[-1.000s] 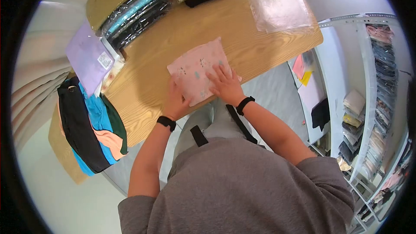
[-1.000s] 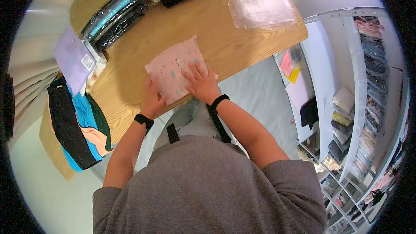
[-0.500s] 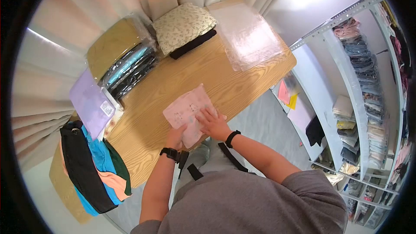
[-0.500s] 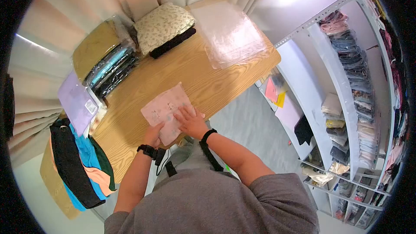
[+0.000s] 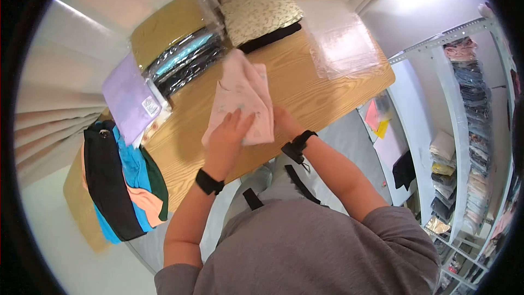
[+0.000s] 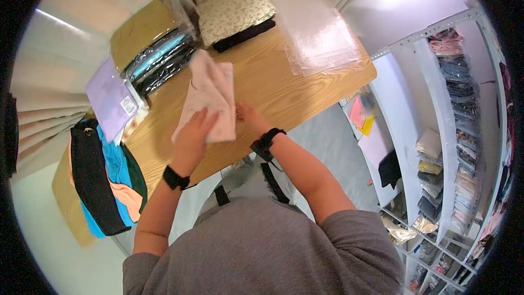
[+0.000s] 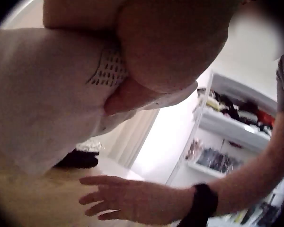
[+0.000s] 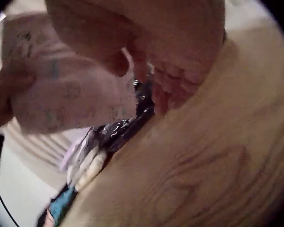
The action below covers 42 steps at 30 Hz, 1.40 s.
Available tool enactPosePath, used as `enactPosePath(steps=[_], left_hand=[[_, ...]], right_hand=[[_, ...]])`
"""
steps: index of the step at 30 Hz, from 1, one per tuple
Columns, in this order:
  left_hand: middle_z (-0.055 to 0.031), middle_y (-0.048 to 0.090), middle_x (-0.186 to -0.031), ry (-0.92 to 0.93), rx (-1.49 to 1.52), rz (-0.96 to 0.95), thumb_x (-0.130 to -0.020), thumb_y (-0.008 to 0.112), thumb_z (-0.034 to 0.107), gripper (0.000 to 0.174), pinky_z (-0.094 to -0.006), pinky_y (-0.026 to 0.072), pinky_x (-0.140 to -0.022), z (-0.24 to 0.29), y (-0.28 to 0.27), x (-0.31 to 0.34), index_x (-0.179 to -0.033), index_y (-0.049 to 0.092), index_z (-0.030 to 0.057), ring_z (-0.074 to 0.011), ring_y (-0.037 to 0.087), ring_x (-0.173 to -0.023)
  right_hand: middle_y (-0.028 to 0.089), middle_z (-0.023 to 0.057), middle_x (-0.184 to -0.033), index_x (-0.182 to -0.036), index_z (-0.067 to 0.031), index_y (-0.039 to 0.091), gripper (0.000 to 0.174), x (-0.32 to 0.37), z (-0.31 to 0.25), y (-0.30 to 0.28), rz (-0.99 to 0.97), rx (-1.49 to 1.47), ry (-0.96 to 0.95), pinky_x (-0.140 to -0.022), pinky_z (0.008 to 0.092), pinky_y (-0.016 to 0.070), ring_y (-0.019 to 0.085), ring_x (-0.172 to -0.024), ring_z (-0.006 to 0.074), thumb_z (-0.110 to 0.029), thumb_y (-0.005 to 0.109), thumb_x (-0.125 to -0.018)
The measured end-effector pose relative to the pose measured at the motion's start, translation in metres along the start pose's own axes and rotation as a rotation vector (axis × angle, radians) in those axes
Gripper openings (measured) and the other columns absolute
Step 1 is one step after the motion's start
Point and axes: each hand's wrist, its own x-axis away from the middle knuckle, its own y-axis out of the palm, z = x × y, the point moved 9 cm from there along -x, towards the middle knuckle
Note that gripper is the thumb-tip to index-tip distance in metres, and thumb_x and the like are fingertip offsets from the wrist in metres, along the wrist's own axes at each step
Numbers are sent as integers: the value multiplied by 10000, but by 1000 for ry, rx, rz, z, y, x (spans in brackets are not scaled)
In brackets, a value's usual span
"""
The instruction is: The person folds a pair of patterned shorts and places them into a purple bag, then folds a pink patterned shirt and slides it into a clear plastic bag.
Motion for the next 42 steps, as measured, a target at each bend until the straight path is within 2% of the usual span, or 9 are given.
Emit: enactPosePath(steps=[5, 10, 18, 21, 23, 26, 33, 36, 42], left_hand=[[-162, 318, -1401, -98, 50, -348, -754, 605, 104, 572, -494, 288, -1026, -24, 111, 68, -1296, 426, 153, -361, 294, -1296], [-152, 250, -1442, -264, 74, -145, -752, 638, 190, 639, -539, 250, -1030, -55, 117, 93, -1338, 383, 182, -359, 211, -1336], [-148, 211, -1465, -267, 94, -282, -740, 630, 188, 685, -563, 258, -1005, -55, 140, 96, -1365, 351, 212, -339, 194, -1350], [-149, 211, -1465, -269, 82, -267, -727, 629, 173, 702, -567, 270, -988, -55, 138, 96, -1368, 347, 214, -335, 196, -1351], [-151, 211, -1466, -264, 77, -261, -721, 626, 164, 707, -568, 278, -978, -54, 137, 94, -1368, 347, 213, -333, 198, -1352], [-154, 210, -1465, -280, 36, -275, -713, 625, 141, 712, -570, 292, -966, -51, 135, 94, -1366, 350, 213, -335, 197, -1351], [-162, 222, -1456, -320, 70, -274, -717, 616, 113, 691, -582, 293, -962, -45, 128, 86, -1353, 364, 209, -350, 208, -1342], [-165, 219, -1456, -337, 77, -263, -725, 606, 101, 661, -589, 286, -966, -44, 128, 86, -1340, 386, 203, -359, 207, -1339], [-172, 220, -1450, -344, 82, -237, -741, 580, 78, 605, -588, 278, -976, -39, 123, 84, -1314, 428, 198, -384, 207, -1331]], right_hand=[[541, 123, -1205, -1259, -21, 433, 584, 57, 0, -18, 504, 260, 293, -961, 367, 383, 521, -1076, 213, -487, 250, -957], [589, 86, -1109, -1202, -30, 491, 494, 53, -1, -11, 461, 314, 245, -898, 326, 404, 545, -990, 168, -430, 375, -936], [596, 98, -1083, -1127, 6, 536, 306, 52, 21, -26, 346, 705, 396, -833, 316, 469, 584, -963, 174, -210, 490, -916], [606, 109, -1049, -1091, 19, 551, 274, 63, 13, -10, 473, 398, 321, -826, 314, 479, 593, -940, 168, -179, 489, -912], [643, 90, -813, -954, 20, 617, 289, 58, 1, -26, 537, 591, 114, -627, 314, 458, 591, -709, 185, -243, 551, -854], [631, 98, -744, -903, 25, 612, 272, 66, -25, -24, 689, 991, -96, -612, 324, 462, 596, -674, 195, -232, 620, -813], [625, 117, -723, -805, 17, 618, 231, 66, -22, -7, 752, 1041, -131, -600, 330, 462, 596, -653, 227, -197, 686, -752], [590, 41, -704, -838, 43, 611, 188, 66, -27, 10, 699, 1174, -163, -563, 251, 432, 522, -627, 89, -131, 659, -783], [625, 77, -737, -852, 35, 628, 191, 77, -24, 12, 884, 875, -93, -596, 266, 458, 568, -661, 130, -129, 669, -764]])
